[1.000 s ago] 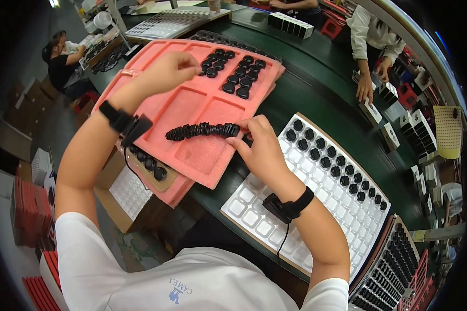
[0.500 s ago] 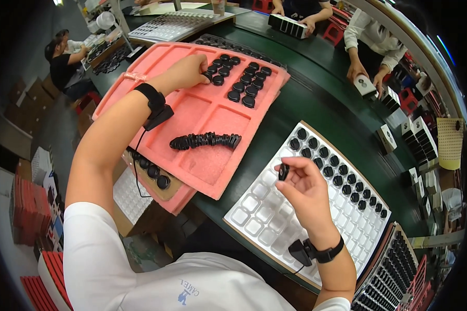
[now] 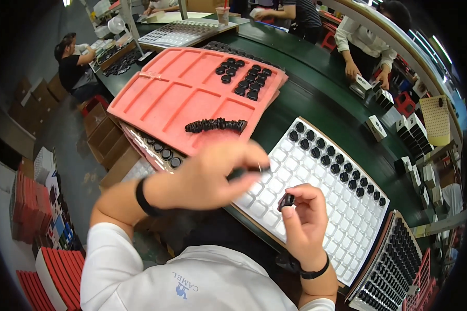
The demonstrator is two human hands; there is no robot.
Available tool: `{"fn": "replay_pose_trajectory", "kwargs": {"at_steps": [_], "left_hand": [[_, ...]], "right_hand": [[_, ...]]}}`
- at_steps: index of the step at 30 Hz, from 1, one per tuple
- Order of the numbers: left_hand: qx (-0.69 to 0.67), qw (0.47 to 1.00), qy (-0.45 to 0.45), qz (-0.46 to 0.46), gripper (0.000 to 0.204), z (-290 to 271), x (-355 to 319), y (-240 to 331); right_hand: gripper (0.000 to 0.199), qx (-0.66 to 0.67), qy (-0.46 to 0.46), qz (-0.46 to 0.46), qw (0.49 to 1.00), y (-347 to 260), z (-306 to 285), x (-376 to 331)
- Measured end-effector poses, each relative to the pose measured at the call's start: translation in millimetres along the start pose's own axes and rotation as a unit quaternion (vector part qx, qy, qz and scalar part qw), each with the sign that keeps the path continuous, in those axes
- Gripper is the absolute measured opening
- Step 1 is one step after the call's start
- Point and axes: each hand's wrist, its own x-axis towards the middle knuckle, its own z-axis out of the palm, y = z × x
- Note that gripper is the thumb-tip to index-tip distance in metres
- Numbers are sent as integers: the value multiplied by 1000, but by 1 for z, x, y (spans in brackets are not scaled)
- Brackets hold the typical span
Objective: The person picks up a black component from a pink foam tray, joins it with another component by hand, and places the assembled unit into a white plastic tray. This process is repeated throughout the video as the person works through the components on the tray.
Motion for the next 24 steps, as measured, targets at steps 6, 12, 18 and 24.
{"fn": "replay_pose_trajectory", "kwargs": {"at_steps": [6, 12, 18, 24], "left_hand": [[-133, 986, 95, 22, 33, 74, -41, 15], [-194, 976, 83, -58, 40, 89, -67, 27], [-46, 996, 43, 66, 43, 96, -59, 17], [-311, 948, 27, -64, 40, 118, -65, 7]], "right_hand": [[27, -78, 68, -79, 991, 0, 21, -32], [24, -83, 45, -52, 994, 2, 15, -57], [18, 5, 111, 18, 994, 12, 16, -78], [14, 171, 138, 28, 975, 23, 8, -90]]}}
